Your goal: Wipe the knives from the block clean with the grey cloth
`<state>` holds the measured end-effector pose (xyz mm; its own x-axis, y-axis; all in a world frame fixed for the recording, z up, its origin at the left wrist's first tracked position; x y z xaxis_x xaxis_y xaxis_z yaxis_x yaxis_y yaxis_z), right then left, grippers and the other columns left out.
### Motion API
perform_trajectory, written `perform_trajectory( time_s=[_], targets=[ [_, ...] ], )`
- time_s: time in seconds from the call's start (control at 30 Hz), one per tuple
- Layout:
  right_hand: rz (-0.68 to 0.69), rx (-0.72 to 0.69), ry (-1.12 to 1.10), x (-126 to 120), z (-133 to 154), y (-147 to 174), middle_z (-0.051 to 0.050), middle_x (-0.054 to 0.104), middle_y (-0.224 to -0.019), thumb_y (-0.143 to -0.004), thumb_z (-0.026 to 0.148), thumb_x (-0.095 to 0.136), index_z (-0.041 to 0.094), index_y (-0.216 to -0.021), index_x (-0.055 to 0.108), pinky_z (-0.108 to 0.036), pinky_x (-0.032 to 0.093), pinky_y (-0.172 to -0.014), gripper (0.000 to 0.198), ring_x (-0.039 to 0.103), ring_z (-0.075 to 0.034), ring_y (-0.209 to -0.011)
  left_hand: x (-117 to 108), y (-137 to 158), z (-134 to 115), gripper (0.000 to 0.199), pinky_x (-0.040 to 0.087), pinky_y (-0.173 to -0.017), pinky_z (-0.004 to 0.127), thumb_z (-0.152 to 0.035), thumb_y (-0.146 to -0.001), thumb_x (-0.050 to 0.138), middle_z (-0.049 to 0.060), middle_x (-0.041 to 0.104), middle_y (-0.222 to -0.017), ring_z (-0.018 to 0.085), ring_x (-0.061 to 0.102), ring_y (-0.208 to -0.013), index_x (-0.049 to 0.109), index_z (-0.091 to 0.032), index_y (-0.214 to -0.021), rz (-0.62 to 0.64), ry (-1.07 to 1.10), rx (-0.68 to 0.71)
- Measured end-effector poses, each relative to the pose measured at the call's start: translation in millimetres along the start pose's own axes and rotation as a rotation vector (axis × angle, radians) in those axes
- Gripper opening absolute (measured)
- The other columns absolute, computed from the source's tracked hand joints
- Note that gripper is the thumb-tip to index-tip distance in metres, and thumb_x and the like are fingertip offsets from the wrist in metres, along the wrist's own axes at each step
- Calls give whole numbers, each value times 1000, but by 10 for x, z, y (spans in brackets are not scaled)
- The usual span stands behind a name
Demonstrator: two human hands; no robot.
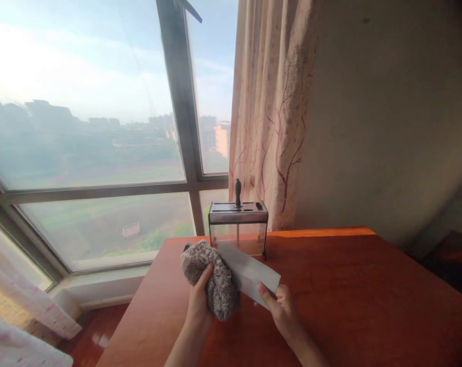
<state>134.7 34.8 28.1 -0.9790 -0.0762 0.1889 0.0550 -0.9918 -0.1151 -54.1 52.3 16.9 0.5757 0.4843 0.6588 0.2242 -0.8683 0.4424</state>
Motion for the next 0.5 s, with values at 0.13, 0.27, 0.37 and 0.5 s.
perform_trajectory(
  time_s=[0.13,0.27,0.37,0.5],
  targets=[
    [53,-30,12,25,28,7,-2,61,-62,-80,51,65,15,-69,66,-28,53,-57,38,57,-16,-58,-65,-81,-201,17,61,-69,36,-19,-80,63,9,75,-72,25,73,-70,68,-11,-95,-37,16,39],
    [33,-18,16,-46,27,-10,-3,60,-58,-79,53,65,13,-66,66,-26,51,-54,42,55,-15,-55,-103,-133,-421,16,60,-73,36,-15,-80,60,7,74,-67,25,73,-71,68,-11,-93,-28,64,101],
    [32,-3,-2,-98,24,-18,-4,62,-60,-79,53,65,12,-66,66,-27,50,-55,43,56,-16,-57,-135,-134,-599,21,59,-78,36,-13,-82,58,6,76,-71,24,73,-76,68,-12,-99,-21,106,191],
    [-7,7,-31,-171,56,-19,-4,65,-62,-79,53,64,14,-72,69,-27,49,-55,40,58,-18,-58,-178,-136,-724,32,56,-86,38,-17,-86,53,7,77,-81,25,72,-85,64,-13,-116,20,195,228]
  ],
)
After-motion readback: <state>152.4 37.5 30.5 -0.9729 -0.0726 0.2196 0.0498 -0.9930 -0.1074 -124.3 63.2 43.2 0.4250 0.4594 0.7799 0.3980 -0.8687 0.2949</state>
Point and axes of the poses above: each hand's wrist, its own y-axis away from the middle knuckle, its own x-axis out of the palm, z = x × y, the point moved 6 cm from there along -y, towards the middle knuckle
